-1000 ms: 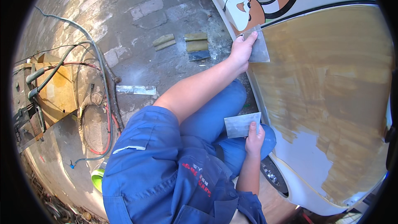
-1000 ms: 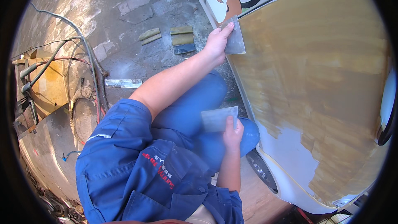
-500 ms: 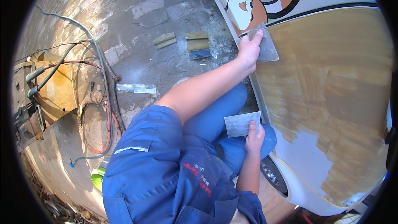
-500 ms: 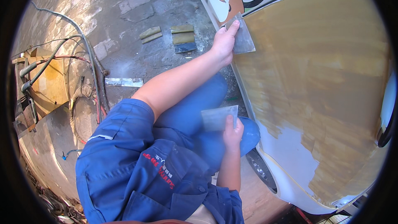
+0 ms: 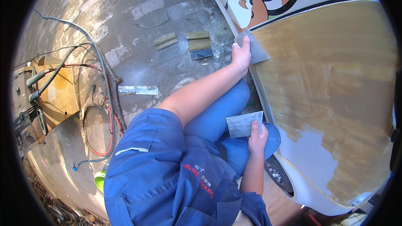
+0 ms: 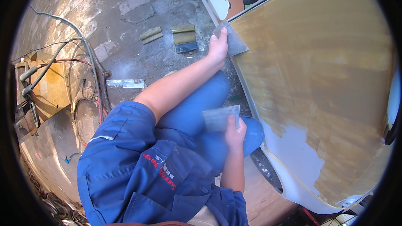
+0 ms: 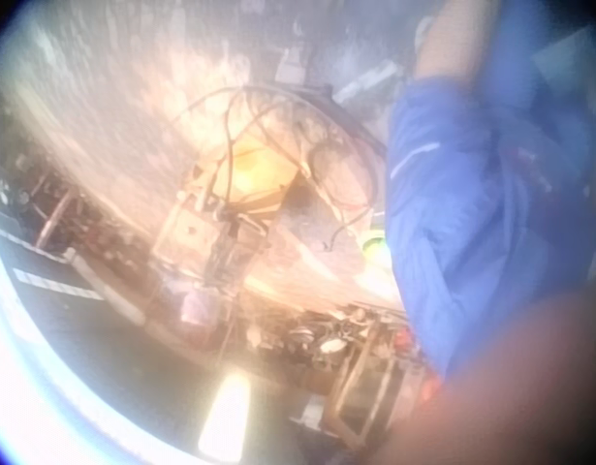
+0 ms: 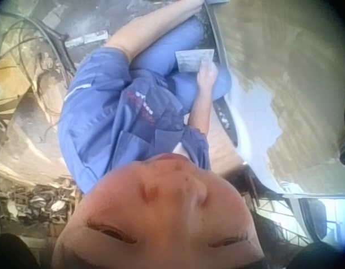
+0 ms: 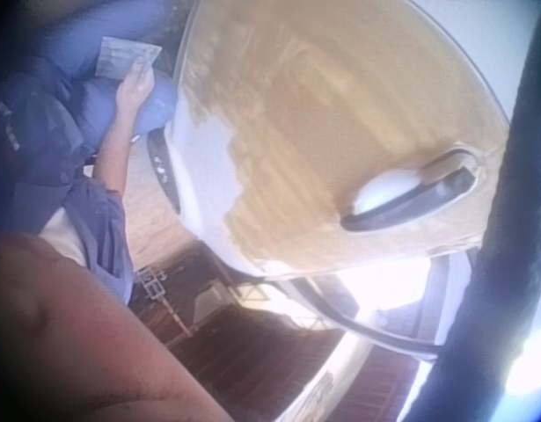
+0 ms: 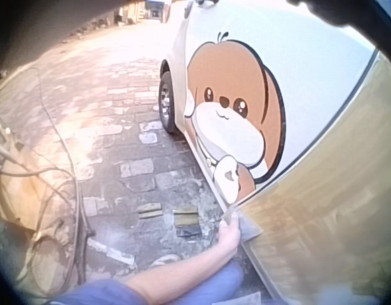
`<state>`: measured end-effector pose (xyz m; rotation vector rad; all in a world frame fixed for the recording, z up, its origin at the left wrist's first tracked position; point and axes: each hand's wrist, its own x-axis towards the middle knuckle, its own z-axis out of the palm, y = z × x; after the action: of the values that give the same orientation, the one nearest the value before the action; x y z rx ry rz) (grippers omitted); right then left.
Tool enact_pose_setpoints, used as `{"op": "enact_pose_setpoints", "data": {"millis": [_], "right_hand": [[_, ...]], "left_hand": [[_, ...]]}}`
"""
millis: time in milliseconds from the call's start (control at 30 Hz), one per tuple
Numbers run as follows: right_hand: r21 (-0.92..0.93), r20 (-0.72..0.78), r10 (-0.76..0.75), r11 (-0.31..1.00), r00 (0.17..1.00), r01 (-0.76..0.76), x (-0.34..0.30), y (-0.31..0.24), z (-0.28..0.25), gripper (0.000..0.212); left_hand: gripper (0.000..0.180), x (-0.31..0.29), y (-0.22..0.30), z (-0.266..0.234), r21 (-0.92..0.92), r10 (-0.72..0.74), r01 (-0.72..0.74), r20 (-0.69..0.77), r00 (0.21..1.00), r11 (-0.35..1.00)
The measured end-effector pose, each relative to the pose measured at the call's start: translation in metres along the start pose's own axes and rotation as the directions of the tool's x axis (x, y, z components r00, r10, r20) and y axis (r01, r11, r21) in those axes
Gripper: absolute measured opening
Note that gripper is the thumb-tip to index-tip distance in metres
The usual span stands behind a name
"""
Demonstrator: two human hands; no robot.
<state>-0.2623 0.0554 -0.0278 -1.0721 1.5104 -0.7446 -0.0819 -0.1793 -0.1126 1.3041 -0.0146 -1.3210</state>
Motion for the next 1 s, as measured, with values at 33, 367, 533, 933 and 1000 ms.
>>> {"op": "enact_pose_setpoints", "data": {"millis": [33,367,533,933,1000], "right_hand": [[-0.004,-0.002,-0.005,1.000,1.000,0.005,0.000,-0.001,0.000,0.037],[-0.020,0.010,-0.006,1.000,1.000,0.007,0.000,-0.003,0.003,0.037],[0.003,0.012,-0.006,1.000,1.000,0.006,0.000,-0.001,0.003,0.035],[-0.022,-0.003,-0.018,1.000,1.000,0.018,-0.002,-0.004,0.004,0.033],[-0.020,-0.008,-0.003,1.000,1.000,0.003,-0.003,-0.004,0.004,0.032]], "left_hand": [[0.054,-0.004,0.004,0.006,-0.037,0.030,-0.029,0.031,0.999,0.999],[0.049,-0.017,0.030,0.020,-0.068,0.126,-0.119,0.100,0.987,0.990],[0.050,-0.012,0.015,-0.001,0.020,-0.092,0.093,-0.038,0.995,0.996],[0.043,-0.026,0.061,0.010,-0.454,0.172,0.058,0.449,0.877,0.889],[0.037,-0.008,0.060,-0.019,-0.354,-0.086,0.247,0.412,0.907,0.902]]}}
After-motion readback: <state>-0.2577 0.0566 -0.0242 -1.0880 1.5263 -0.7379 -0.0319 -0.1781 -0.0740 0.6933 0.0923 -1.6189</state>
